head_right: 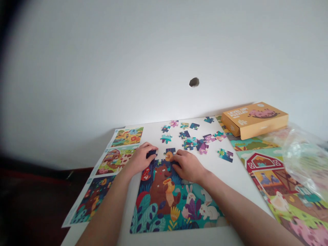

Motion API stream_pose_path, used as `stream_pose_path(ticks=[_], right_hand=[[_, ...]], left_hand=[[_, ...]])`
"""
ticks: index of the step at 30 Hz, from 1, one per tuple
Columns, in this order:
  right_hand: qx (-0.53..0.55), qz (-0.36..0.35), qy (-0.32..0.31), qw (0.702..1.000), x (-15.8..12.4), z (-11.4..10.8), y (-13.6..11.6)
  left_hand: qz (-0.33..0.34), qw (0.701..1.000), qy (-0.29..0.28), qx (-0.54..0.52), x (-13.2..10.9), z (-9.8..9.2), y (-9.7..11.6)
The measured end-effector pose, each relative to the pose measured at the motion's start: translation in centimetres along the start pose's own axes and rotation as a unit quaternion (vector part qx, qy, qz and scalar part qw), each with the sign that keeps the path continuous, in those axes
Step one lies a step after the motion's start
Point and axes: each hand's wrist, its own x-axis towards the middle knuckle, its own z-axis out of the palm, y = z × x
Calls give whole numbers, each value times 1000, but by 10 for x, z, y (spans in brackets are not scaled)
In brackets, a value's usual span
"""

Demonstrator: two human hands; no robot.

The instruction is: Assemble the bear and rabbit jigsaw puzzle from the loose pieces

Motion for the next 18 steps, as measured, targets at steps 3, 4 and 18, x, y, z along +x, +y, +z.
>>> stream_pose_path(ticks=[3,4,18], right_hand=[[15,5,9,1000,1,1,-1],[19,17,19,999,1,2,0],[-136,356,147,913,-26,-92,82]], left_hand=[[6,1000,5,10,1,2,-2],[8,1000,5,16,1,2,-2],[20,998,18,57,4,11,-15]])
